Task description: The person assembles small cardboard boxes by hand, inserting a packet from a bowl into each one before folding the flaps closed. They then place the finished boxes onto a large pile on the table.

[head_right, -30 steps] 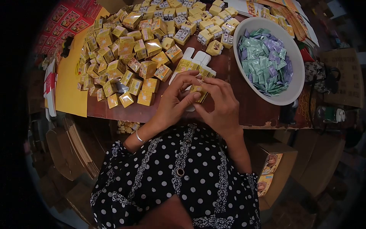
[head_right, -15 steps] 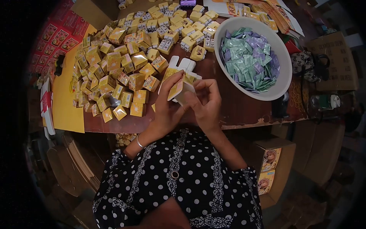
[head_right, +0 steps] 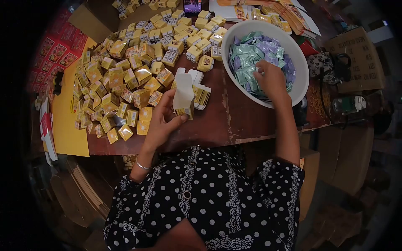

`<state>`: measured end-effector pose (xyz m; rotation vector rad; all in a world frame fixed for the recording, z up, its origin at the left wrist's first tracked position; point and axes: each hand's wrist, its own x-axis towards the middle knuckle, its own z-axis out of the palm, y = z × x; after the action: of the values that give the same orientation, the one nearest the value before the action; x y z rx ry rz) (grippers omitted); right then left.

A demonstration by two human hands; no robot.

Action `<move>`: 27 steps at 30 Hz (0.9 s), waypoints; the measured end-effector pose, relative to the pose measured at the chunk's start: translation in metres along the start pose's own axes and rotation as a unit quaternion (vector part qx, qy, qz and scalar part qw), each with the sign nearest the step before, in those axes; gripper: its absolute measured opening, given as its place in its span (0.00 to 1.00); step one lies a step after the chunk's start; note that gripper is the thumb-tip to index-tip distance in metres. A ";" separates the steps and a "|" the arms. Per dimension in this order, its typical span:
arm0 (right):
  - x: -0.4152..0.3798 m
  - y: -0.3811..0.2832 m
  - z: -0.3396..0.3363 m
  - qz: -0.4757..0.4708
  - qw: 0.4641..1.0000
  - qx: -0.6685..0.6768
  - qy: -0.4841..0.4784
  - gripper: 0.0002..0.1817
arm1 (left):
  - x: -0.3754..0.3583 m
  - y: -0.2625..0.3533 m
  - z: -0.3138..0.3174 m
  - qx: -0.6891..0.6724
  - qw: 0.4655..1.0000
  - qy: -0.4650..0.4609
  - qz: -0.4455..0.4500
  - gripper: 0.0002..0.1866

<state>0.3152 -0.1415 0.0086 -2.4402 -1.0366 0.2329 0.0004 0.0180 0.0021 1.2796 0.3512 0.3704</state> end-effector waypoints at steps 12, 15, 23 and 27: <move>0.009 0.002 0.000 -0.064 0.996 0.047 -0.030 0.09 | 0.000 -0.001 -0.010 -0.064 0.997 -0.034 -0.020 0.33; -0.011 -0.030 -0.015 -0.006 0.977 0.214 -0.006 0.06 | 0.001 -0.002 -0.008 -0.051 0.999 -0.005 -0.015 0.34; -0.073 -0.124 -0.010 -0.158 0.923 0.347 0.043 0.06 | 0.001 -0.007 0.013 0.125 0.985 0.090 0.075 0.34; -0.076 -0.145 -0.020 -0.189 0.958 0.211 -0.043 0.10 | -0.001 0.000 0.013 0.246 0.952 0.106 0.146 0.36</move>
<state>0.1770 -0.1164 0.0945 -1.8279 -1.3137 0.3877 0.0052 0.0064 0.0054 1.7959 0.4548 0.7059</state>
